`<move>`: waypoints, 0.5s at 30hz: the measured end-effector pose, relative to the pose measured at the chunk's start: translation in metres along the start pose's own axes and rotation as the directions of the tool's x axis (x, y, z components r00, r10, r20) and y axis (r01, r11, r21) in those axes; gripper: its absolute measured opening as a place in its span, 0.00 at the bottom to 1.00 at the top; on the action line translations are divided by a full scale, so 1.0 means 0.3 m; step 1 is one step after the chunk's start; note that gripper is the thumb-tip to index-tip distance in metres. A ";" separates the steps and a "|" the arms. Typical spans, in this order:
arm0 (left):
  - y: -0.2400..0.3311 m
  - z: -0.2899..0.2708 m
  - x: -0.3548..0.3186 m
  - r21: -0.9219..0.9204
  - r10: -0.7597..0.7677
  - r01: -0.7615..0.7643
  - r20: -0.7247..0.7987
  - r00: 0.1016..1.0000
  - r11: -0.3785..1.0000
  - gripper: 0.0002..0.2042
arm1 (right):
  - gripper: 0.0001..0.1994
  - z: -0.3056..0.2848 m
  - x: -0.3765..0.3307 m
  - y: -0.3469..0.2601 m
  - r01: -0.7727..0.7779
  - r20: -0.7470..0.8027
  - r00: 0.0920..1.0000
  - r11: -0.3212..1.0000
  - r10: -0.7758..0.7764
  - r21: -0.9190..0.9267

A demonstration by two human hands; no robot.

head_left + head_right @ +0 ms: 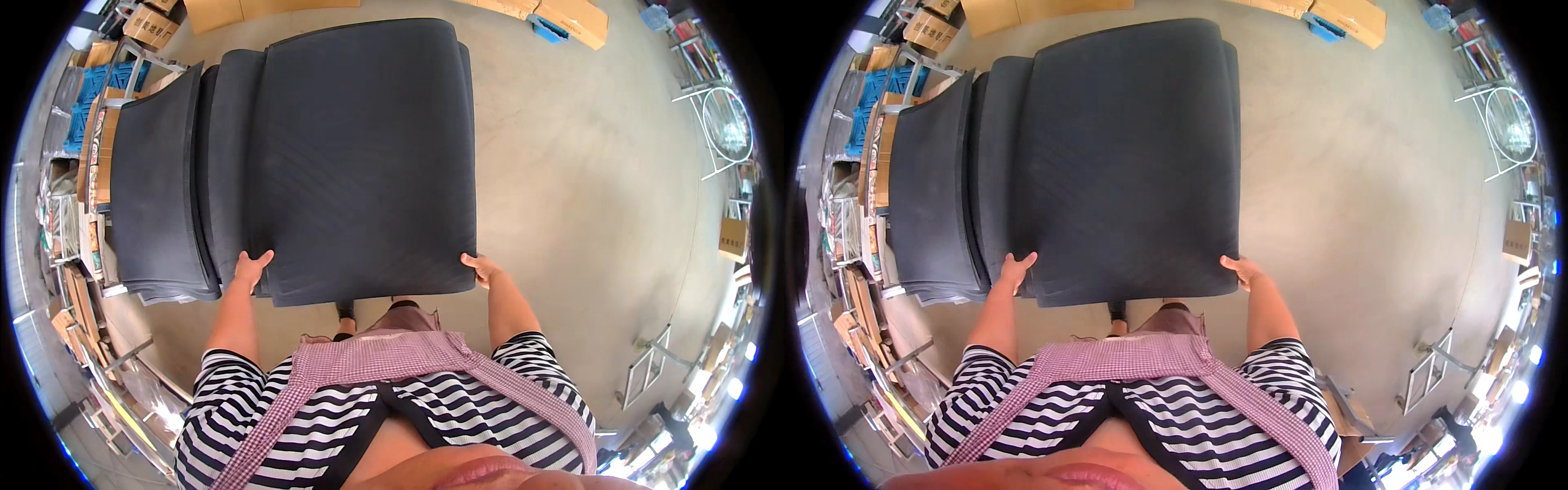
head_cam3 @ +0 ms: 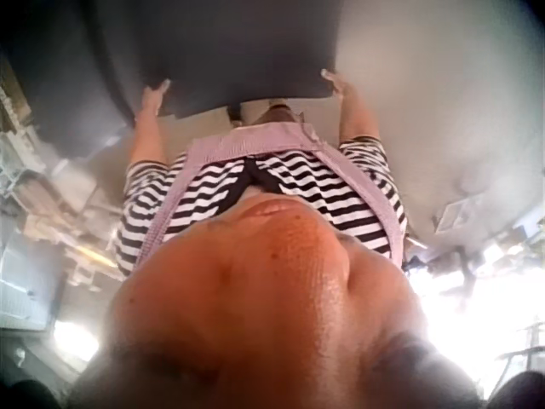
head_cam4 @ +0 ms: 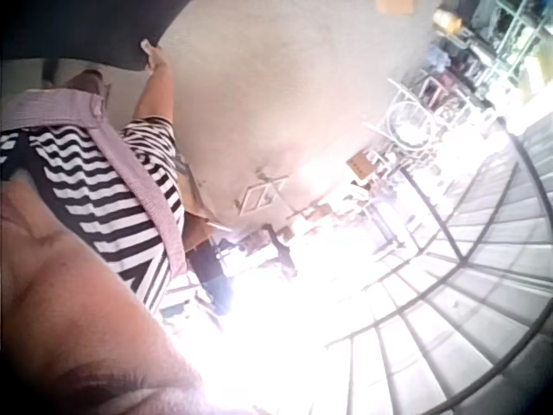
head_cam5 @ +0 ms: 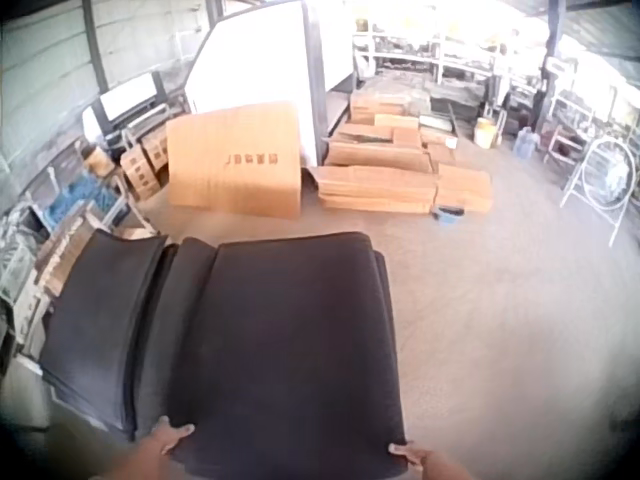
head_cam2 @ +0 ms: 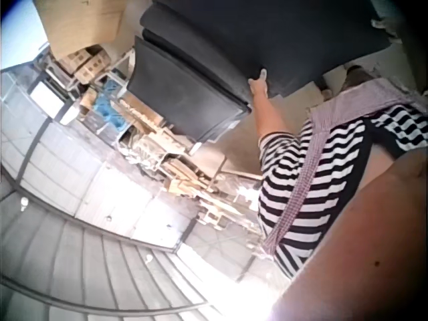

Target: The person applies adhesive and small white patches to large black rubber sheets using a glue bottle and a small roller, then carries a stack of sheets to another workstation.

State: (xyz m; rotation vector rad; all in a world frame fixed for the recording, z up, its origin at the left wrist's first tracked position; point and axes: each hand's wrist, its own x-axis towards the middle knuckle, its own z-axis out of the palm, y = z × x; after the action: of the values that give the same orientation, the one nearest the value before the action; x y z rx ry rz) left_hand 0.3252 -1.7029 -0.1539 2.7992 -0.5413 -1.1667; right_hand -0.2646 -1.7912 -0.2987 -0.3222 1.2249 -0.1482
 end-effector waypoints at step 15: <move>-0.454 0.363 -0.253 -0.541 0.177 0.806 0.841 0.512 0.240 0.39 | 0.36 0.555 -0.859 -0.714 0.177 -0.065 0.982 0.984 -0.178 -0.009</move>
State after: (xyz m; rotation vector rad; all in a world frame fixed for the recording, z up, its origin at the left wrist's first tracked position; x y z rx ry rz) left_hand 0.2399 -1.5409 -0.2056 1.1762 0.7784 -1.9215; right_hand -0.1818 -1.8935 0.0516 -0.4321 1.2606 -0.3131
